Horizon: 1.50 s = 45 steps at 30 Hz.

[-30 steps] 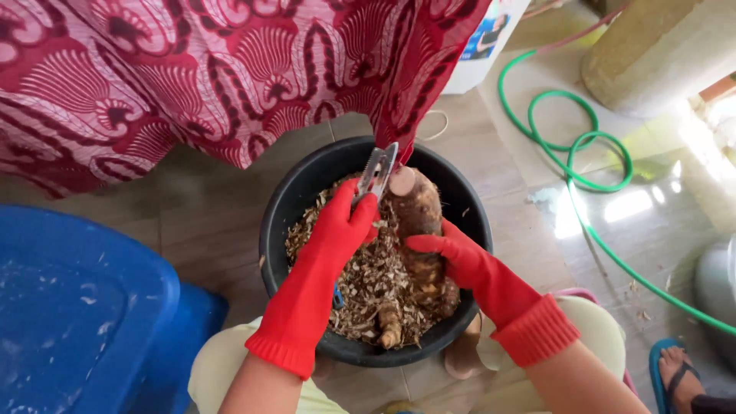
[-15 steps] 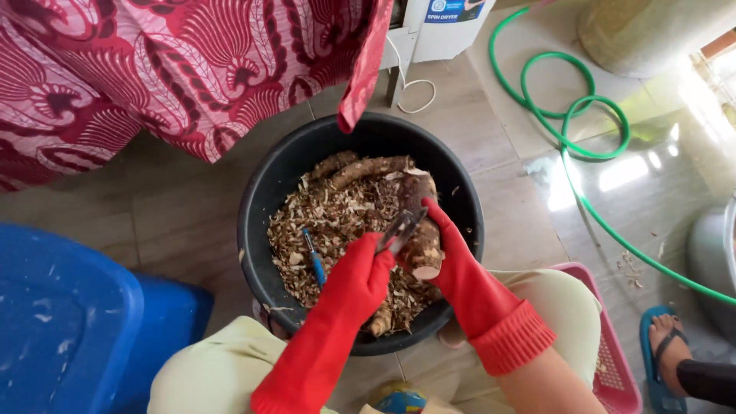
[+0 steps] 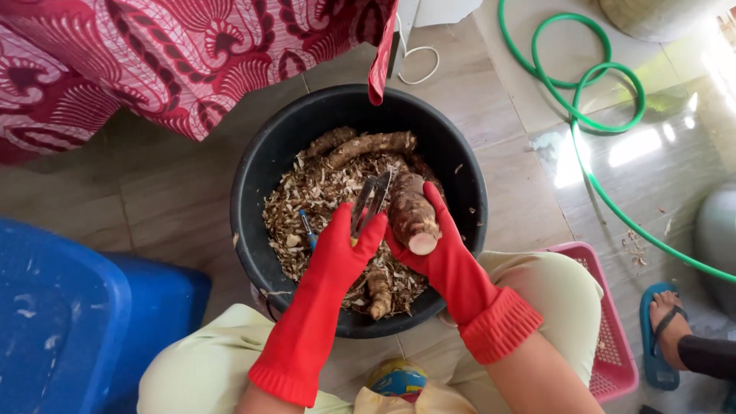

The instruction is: Peeling the outer skin off cassava roots using a handheld peeler over a collection tub.

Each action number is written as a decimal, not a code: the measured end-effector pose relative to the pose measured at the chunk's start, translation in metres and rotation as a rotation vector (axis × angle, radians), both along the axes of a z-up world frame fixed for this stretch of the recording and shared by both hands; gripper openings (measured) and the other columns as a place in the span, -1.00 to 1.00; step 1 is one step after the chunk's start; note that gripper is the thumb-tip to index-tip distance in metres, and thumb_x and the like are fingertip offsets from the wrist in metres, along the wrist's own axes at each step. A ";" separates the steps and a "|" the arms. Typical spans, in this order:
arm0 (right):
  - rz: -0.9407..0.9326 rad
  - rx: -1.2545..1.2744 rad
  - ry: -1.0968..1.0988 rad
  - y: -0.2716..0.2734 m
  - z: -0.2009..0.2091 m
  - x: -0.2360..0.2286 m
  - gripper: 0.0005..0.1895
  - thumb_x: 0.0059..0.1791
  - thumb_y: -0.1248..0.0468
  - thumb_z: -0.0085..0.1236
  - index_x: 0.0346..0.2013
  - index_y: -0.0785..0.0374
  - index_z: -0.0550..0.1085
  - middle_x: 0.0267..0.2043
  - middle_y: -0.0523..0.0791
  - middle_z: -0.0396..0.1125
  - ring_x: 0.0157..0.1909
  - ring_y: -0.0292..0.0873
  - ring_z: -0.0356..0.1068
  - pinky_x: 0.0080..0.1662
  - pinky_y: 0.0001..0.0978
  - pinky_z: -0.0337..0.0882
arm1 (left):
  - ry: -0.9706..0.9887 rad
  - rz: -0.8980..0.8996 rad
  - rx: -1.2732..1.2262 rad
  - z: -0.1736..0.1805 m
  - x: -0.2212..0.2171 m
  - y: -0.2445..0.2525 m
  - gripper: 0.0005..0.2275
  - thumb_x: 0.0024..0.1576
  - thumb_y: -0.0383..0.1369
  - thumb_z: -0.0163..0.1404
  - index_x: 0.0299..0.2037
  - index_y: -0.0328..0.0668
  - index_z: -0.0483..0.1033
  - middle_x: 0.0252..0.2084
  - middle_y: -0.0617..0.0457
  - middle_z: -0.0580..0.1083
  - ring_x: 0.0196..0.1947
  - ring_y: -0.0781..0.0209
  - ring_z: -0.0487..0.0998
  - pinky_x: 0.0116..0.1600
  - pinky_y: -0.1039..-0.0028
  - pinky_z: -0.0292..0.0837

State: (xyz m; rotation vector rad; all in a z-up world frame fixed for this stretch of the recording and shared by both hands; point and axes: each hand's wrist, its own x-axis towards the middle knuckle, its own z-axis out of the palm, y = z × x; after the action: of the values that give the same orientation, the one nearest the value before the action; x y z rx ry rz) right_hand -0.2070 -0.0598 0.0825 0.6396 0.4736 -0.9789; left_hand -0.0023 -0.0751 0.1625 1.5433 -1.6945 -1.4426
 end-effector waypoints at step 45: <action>0.140 0.145 0.528 0.038 0.075 0.025 -0.15 -0.13 -0.22 0.20 0.34 0.14 0.37 0.29 0.09 0.35 0.31 0.21 0.32 0.41 0.13 0.17 | -0.633 -0.470 -0.559 -0.061 0.002 0.042 -0.69 0.17 -0.40 -0.09 0.13 0.03 0.41 -0.18 -0.01 0.49 -0.23 -0.09 0.64 -0.21 0.01 0.61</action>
State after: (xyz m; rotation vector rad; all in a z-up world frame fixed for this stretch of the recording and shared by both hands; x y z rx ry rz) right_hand -0.1815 -0.0220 0.1578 0.4638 1.0494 -0.9827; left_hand -0.0006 -0.0333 0.1013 1.3980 -2.6781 -0.5395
